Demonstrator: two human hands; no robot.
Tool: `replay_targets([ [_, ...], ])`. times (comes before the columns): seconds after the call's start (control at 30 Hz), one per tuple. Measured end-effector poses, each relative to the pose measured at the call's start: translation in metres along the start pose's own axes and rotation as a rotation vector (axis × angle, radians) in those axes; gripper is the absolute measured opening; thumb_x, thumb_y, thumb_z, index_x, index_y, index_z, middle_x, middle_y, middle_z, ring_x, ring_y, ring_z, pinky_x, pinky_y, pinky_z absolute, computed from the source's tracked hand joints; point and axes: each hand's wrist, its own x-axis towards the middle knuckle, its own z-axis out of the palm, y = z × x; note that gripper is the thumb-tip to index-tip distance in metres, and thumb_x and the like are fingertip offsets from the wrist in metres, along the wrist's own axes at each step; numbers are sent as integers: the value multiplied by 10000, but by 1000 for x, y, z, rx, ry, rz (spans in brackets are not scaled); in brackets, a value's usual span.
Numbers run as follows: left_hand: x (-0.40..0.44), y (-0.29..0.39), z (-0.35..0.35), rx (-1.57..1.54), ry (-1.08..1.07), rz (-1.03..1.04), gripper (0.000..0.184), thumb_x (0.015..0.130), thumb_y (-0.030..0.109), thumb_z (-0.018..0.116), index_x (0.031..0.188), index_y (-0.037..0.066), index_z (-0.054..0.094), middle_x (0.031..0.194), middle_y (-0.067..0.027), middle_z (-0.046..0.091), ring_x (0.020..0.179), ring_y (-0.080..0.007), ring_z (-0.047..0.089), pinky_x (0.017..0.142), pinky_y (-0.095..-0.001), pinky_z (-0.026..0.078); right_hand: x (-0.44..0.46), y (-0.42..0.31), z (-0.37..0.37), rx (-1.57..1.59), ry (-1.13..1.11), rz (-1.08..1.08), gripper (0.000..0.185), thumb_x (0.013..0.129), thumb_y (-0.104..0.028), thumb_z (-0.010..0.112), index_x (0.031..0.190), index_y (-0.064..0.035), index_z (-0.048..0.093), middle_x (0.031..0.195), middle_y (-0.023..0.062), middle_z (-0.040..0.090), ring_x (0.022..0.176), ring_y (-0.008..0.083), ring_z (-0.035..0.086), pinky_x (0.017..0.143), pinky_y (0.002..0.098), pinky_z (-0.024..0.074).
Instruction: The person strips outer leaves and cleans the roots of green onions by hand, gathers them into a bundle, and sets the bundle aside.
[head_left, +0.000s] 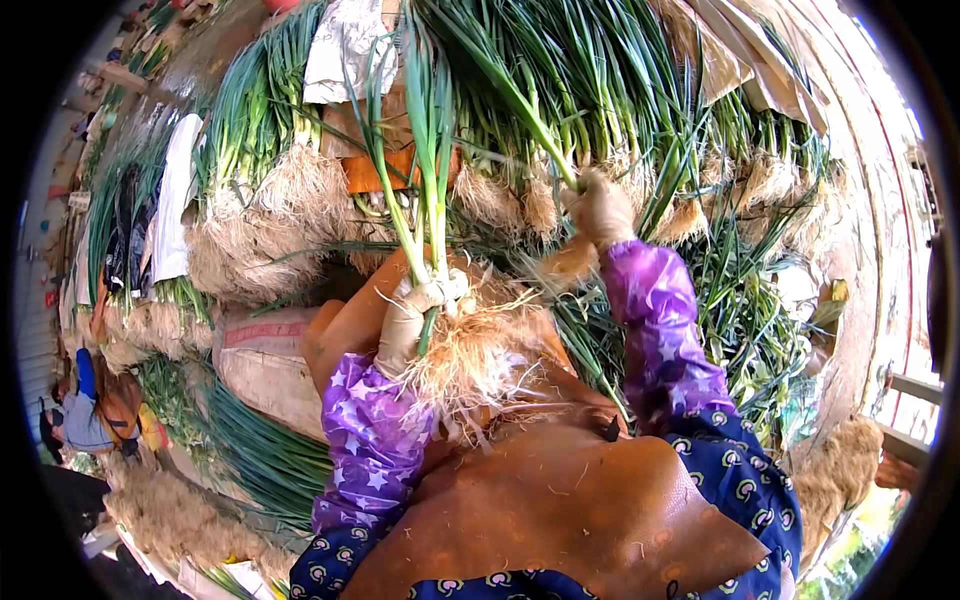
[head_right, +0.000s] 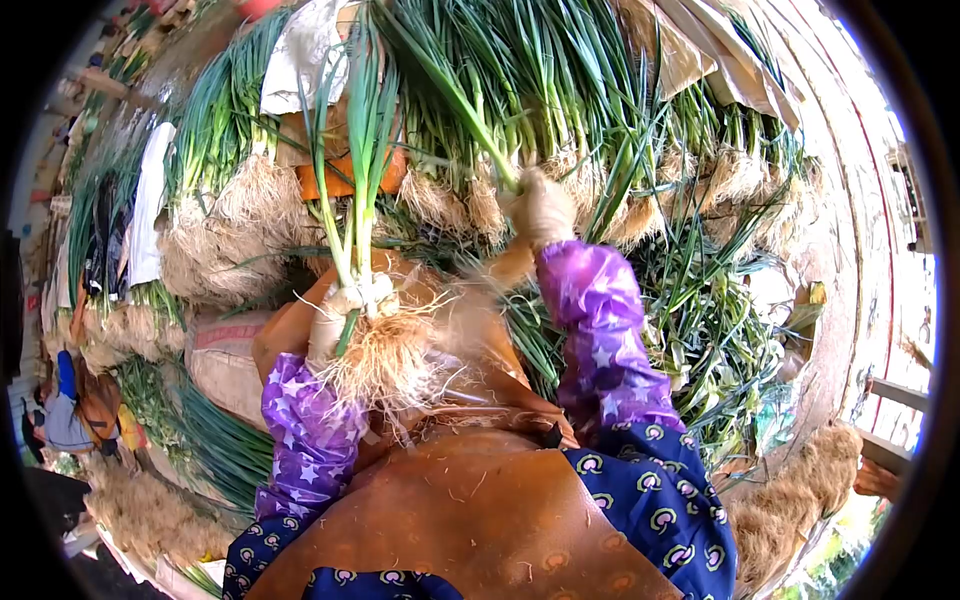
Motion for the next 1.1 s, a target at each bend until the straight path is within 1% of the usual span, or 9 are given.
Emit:
replay_targets([
  [0.1,-2,1,16,-257,0,-27,197,786,18,522,975,-34,530,803,-91,550,691,-181,543,678,-342,493,-1,-23,-17,249,238,-195,369,797,-346,662,919,-8,575,697,81,604,530,139,530,482,292,497],
  [0.23,0,-12,21,-93,151,-163,332,784,-1,536,1108,11,466,902,-71,524,801,-171,552,728,-290,495,-37,-87,19,1046,-693,-263,404,788,-311,681,1056,-16,612,784,103,663,606,180,602,607,310,518],
  [0.43,-8,-21,29,8,323,-117,378,773,-71,506,1144,-6,490,934,-53,562,813,-144,584,710,-249,520,-49,-105,39,462,199,-446,175,824,-177,642,886,-18,678,679,76,635,607,138,607,581,296,502],
  [0.5,-7,-15,18,-220,289,-180,374,830,-39,488,1200,-14,442,948,-172,613,730,-209,630,608,-302,556,-51,-99,59,1317,47,-503,182,868,-196,593,905,-26,645,807,56,633,700,179,626,629,326,539],
  [0.7,3,-18,9,-231,319,-17,188,887,20,480,1061,-25,535,864,-127,630,667,-173,630,547,-257,545,-94,-59,0,2161,-1084,18,208,922,-267,490,944,-74,565,643,-15,553,423,92,485,384,230,382],
  [0.73,2,-14,7,-179,265,-18,188,883,18,489,1060,-26,535,852,-123,627,650,-163,621,533,-250,538,-113,-72,-35,1894,-827,152,226,924,-293,467,863,-86,533,541,-59,470,364,59,384,349,220,300],
  [0.9,-2,-12,-1,-558,-43,-211,224,917,165,489,1085,17,488,964,-75,545,547,-114,520,411,-248,442,-66,-30,-8,1765,-727,93,465,936,-464,365,1144,-82,528,792,19,594,421,36,320,382,188,295],
  [1.0,9,-24,-11,-764,-448,-265,272,910,190,500,1154,91,430,969,-81,526,547,-128,523,406,-270,440,-83,-47,22,1680,-1016,100,487,915,-510,392,1158,-116,545,801,32,629,422,57,321,393,188,316],
  [1.1,-5,-10,-2,-715,-386,-207,275,910,189,499,1156,91,429,965,-84,528,546,-131,524,406,-271,441,-107,-52,20,1190,-1274,-151,411,882,-450,513,1135,-129,561,802,36,634,485,72,414,419,207,362],
])
